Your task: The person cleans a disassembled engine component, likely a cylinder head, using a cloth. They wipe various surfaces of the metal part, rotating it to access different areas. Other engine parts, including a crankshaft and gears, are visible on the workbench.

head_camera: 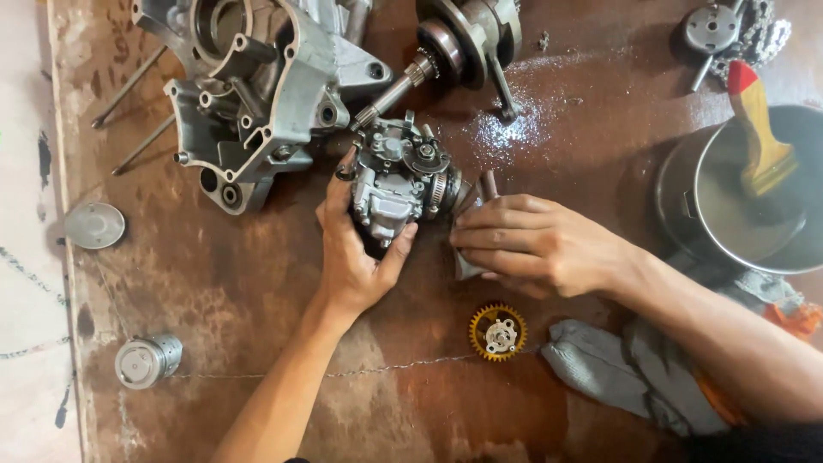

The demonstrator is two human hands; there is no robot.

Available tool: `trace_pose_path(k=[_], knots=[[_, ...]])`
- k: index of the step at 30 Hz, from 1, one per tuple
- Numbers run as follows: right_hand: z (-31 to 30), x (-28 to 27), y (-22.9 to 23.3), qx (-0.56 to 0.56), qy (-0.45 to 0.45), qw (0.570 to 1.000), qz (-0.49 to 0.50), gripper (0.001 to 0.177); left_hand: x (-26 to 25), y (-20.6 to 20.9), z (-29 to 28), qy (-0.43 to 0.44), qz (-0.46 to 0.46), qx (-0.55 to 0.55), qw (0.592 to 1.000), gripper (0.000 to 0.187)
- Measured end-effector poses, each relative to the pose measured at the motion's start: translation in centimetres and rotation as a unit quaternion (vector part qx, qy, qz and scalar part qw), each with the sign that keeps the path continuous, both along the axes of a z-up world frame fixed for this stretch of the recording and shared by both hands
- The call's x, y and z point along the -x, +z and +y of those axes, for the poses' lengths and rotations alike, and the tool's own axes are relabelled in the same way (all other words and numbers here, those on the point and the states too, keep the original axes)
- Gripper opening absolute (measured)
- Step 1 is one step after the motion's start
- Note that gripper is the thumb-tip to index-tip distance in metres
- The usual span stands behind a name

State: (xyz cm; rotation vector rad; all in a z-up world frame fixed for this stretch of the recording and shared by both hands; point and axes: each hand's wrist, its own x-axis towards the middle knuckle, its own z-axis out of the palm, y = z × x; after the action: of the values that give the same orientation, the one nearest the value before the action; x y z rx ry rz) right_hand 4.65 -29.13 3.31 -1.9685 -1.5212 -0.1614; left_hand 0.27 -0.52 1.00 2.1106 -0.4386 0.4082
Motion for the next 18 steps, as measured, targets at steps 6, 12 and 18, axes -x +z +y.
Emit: trace_pose_path(k=[6,12,18], knots=[[0.0,-0.3,1.0,0.008,-0.073,0.997,0.021,0.038,0.9,0.6,0.1,0.028,0.053,-0.060,0.996,0.088],[-0.8,-0.4,-0.6,0.005,-0.103,0.993,0.055,0.031,1.1,0.0,0.1,0.015,0.052,-0.028,0.998,0.087],[0.0,0.1,1.0,-0.032,-0.100,0.989,0.107,0.034,0.6,-0.6,0.2,0.001,0.005,-0.006,1.000,0.085]])
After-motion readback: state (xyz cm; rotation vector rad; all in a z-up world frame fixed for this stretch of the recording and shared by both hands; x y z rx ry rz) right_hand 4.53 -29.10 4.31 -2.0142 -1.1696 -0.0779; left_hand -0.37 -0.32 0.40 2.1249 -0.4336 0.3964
